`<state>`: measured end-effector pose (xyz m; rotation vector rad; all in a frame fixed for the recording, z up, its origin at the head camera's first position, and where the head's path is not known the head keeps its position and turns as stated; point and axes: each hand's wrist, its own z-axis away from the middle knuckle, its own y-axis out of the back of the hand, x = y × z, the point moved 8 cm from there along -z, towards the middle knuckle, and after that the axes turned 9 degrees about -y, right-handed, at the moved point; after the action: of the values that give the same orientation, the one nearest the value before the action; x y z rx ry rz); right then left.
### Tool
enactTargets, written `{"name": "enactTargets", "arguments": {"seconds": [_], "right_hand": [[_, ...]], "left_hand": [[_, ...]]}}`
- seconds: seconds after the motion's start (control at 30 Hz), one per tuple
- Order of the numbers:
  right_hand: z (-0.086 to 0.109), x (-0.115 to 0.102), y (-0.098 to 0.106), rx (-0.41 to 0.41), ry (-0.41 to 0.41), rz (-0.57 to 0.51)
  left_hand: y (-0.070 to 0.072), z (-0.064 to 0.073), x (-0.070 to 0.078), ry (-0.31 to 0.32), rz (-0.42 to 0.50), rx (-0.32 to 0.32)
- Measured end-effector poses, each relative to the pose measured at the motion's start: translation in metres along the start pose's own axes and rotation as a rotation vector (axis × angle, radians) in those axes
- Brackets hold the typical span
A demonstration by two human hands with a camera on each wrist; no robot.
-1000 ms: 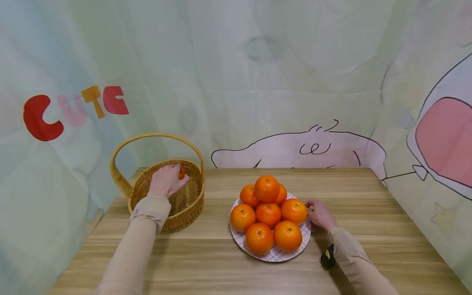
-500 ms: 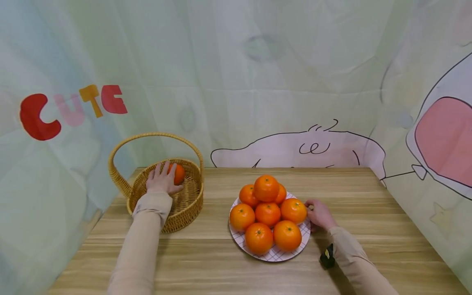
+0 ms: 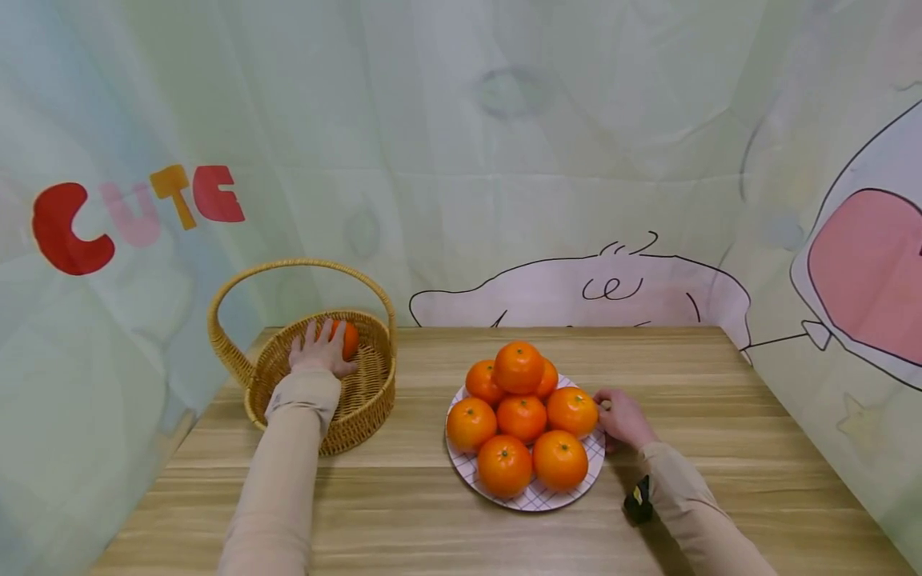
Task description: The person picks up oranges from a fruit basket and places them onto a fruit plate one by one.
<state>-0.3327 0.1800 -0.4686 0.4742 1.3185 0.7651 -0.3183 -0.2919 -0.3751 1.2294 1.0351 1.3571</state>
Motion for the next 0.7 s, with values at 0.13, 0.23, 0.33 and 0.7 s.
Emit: {"name": "enactTargets", "arguments": {"seconds": [0.13, 0.23, 0.33, 0.7], "right_hand": [[0.000, 0.000, -0.001, 0.011, -0.025, 0.024], [0.000, 0.000, -0.001, 0.012, -0.035, 0.029], [-0.001, 0.001, -0.002, 0.014, -0.039, 0.026], [-0.001, 0.002, -0.001, 0.008, -0.031, 0.017]], "left_hand": [[-0.002, -0.001, -0.001, 0.004, 0.005, 0.002], [-0.002, -0.003, -0.003, 0.002, 0.011, 0.019], [-0.004, -0.006, -0.004, 0.006, 0.023, 0.031], [-0.006, -0.014, -0.008, 0.021, 0.031, 0.094]]}}
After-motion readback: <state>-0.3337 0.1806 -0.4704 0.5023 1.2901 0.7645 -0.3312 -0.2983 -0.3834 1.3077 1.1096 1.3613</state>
